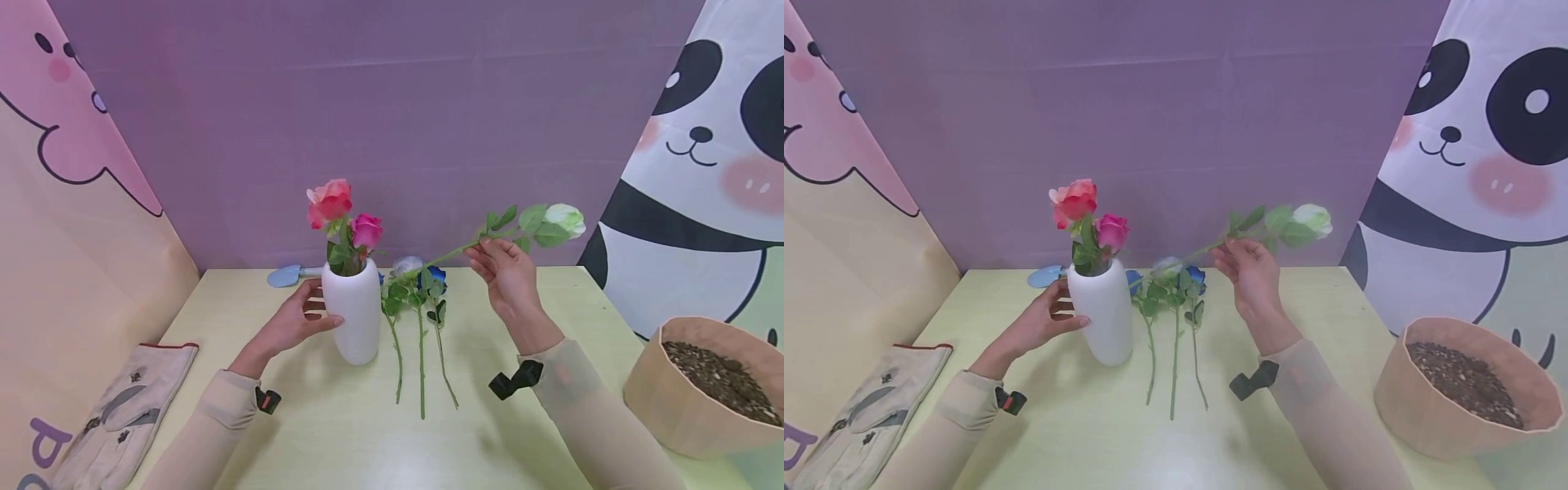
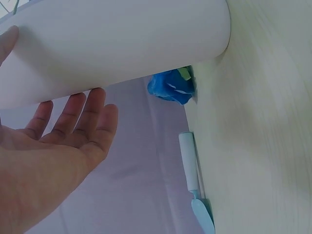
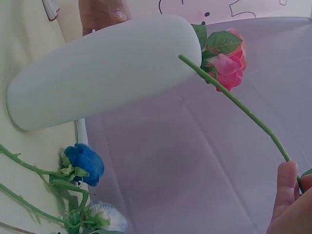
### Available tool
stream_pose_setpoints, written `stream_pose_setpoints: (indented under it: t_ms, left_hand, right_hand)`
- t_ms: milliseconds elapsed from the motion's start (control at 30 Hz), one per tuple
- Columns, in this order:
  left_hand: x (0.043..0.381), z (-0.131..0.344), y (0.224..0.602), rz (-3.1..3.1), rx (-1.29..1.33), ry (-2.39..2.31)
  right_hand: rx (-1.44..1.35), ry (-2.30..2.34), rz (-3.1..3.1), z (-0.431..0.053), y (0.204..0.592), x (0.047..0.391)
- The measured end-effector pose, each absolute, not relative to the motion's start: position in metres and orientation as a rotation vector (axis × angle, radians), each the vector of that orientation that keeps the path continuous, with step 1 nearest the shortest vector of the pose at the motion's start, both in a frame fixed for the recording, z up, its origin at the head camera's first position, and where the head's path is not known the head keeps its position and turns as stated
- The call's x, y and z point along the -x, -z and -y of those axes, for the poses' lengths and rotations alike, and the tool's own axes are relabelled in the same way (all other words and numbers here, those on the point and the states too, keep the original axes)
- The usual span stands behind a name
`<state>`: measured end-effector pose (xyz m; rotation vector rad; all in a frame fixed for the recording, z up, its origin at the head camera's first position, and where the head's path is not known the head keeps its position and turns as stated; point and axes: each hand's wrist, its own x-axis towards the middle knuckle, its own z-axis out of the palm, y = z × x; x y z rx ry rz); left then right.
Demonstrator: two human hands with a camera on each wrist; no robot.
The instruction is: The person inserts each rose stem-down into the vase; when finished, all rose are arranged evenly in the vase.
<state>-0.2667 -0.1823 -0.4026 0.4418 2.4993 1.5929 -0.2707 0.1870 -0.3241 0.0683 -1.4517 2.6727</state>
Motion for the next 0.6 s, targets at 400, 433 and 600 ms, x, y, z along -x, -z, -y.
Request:
stream_pose_setpoints:
  t_ms: [400,433,600]
  left_hand:
    - [0.268,0.184,0.404,-2.509,-0.444,-1.568]
    - [0.268,0.184,0.404,-2.51,-0.444,-1.567]
    - [0.267,0.183,0.403,-2.514,-0.437,-1.566]
  right_hand:
    - [-0.102,-2.702,1.364,-0.176,0.308,0.269]
    - [-0.103,-2.702,1.358,-0.175,0.307,0.269]
    - [-0.098,-2.717,1.31,-0.173,0.303,0.268]
